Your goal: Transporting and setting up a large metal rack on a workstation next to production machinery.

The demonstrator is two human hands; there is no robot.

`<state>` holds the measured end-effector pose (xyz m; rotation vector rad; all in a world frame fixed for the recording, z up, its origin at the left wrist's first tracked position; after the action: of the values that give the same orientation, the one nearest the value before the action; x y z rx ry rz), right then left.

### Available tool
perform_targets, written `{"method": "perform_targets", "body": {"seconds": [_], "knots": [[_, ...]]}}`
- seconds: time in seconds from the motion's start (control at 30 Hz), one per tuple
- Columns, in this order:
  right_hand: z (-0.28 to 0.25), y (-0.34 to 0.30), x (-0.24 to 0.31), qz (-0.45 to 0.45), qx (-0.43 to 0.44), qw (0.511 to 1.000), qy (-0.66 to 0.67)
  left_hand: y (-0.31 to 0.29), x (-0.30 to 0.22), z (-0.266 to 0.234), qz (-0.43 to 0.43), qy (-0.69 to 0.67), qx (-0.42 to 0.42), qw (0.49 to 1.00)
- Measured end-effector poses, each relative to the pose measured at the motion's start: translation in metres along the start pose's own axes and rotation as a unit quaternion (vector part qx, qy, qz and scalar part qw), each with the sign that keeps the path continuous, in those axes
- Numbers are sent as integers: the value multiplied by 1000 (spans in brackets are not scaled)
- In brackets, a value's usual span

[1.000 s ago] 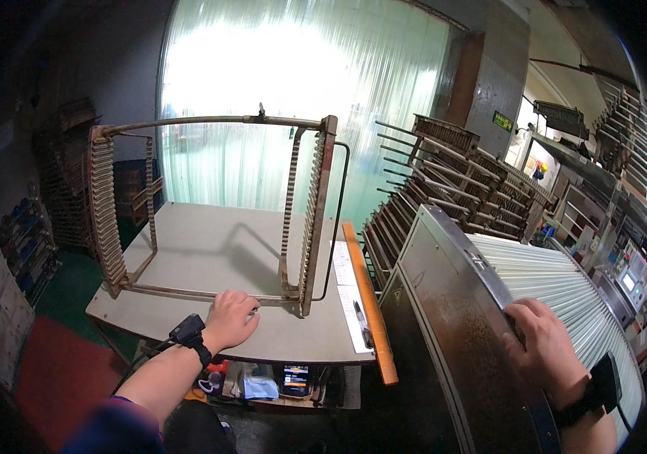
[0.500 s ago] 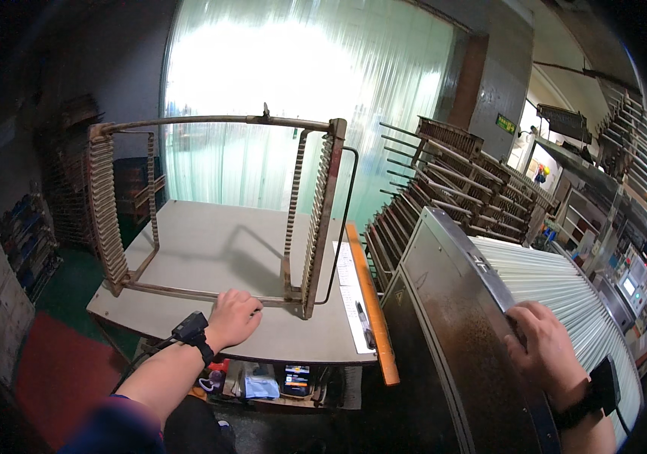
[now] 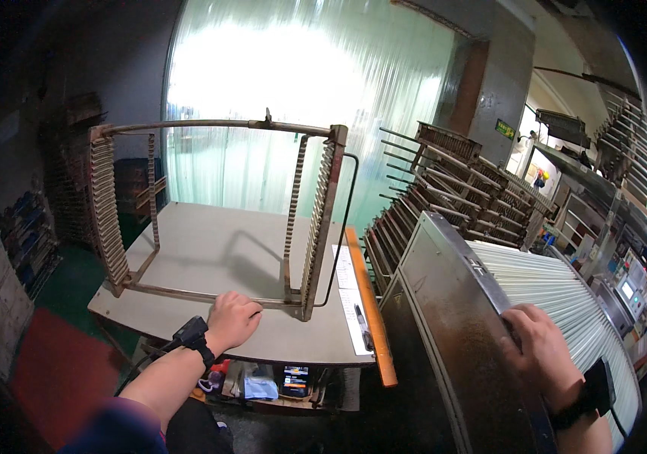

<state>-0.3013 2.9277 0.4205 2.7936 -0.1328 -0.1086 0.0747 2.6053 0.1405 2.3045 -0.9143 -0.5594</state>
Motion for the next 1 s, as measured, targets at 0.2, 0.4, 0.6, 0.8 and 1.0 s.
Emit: {"method": "perform_targets", "body": {"seconds": [0.2, 0.4, 0.6, 0.8, 1.0], "knots": [[1, -1, 1, 9, 6, 1000, -1, 3, -3, -11, -8, 27, -48, 998], [1, -1, 1, 2, 4, 1000, 2, 0, 20, 9, -54, 26, 1, 998], [2, -1, 2, -4, 1, 1000, -5, 5, 21, 10, -83, 7, 76, 994], [3, 1, -1, -9, -3, 1000, -5, 8, 25, 10, -80, 4, 104, 991], [2, 1, -2, 11, -2, 1000, 7, 14, 25, 13, -87, 5, 124, 988]]}}
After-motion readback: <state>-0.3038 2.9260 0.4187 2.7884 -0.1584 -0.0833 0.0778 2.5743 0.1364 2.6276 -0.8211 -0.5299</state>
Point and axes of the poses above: each hand's wrist, its own y-axis towards the middle knuckle, its own z-axis out of the palm, x = y × z, the point moved 6 cm from there along y, towards the middle knuckle
